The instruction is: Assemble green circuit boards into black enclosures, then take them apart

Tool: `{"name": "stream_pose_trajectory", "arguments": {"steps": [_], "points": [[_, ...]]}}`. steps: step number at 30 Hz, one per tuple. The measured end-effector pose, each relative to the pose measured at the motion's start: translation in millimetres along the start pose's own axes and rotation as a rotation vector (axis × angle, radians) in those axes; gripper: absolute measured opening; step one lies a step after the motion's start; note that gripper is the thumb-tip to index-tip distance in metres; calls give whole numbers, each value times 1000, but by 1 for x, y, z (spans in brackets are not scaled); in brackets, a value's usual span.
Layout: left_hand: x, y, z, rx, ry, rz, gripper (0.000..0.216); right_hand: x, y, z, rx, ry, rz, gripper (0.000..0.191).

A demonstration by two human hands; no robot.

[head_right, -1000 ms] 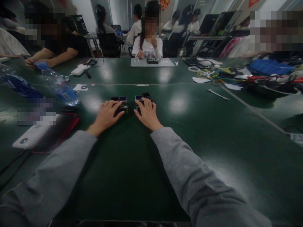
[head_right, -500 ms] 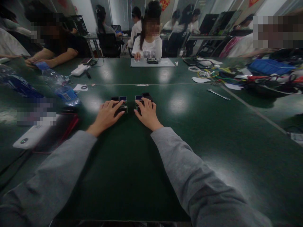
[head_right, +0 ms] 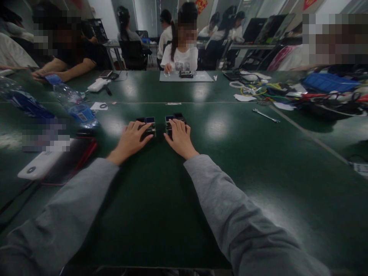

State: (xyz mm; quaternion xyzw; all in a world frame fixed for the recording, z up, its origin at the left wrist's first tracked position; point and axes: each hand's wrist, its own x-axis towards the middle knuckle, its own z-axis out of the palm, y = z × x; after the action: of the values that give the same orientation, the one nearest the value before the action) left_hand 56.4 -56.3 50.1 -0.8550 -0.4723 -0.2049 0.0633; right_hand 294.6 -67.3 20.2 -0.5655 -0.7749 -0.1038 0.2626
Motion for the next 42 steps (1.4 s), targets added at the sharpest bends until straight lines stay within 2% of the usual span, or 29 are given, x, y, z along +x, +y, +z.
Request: {"name": "stream_pose_trajectory", "arguments": {"steps": [12,32,37,42], "points": [[-3,-3,5,2,24,9,54,1,-4,-6,-47,-63,0,53],[-3,-7,13,-11,92,3,57,1,-2,-4,-8,-17,12,49],[-3,-6,13,-15,101,4,57,1,-2,-2,10,2,3,57],[-3,-7,13,-19,110,8,55,2,-1,-2,8,-8,11,52]]}}
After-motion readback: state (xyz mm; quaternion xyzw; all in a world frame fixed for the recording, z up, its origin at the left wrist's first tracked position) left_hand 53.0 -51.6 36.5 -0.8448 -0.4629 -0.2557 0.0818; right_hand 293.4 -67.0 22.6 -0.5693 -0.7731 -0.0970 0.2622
